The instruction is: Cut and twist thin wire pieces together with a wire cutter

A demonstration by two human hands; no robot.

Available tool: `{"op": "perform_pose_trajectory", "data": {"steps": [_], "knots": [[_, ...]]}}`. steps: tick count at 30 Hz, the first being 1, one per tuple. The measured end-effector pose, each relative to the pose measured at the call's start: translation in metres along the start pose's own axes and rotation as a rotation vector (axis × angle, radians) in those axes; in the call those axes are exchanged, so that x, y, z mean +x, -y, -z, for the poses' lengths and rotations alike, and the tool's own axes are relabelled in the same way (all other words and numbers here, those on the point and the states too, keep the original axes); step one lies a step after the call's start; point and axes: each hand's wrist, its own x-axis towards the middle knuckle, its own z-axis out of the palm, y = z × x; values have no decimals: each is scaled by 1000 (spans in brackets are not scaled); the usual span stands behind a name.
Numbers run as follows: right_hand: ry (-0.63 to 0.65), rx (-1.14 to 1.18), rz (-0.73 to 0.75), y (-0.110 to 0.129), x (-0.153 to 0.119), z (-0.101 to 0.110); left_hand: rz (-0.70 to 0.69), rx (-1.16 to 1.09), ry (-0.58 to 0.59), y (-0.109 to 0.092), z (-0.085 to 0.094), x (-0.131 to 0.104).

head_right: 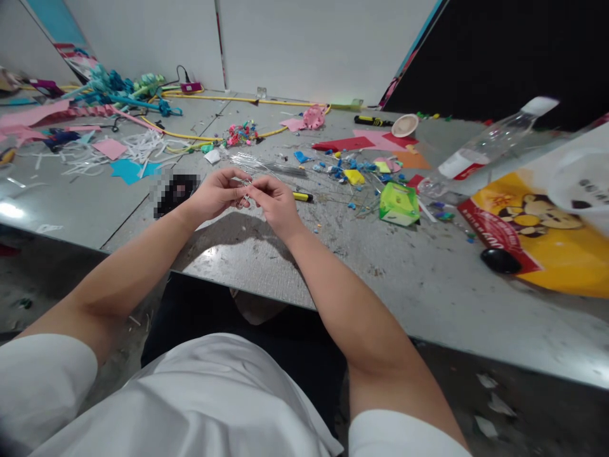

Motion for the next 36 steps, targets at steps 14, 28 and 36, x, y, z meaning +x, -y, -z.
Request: {"op": "perform_pose_trajectory", "data": {"steps": [14,28,36], "knots": [[-88,13,-168,-1,3,0,28,80,-41,-11,-7,-5],[58,-85,-149,4,2,12,80,113,-54,-18,-12,-9],[55,-73,-173,1,4,12,55,138,-37,-17,-9,-7]]}}
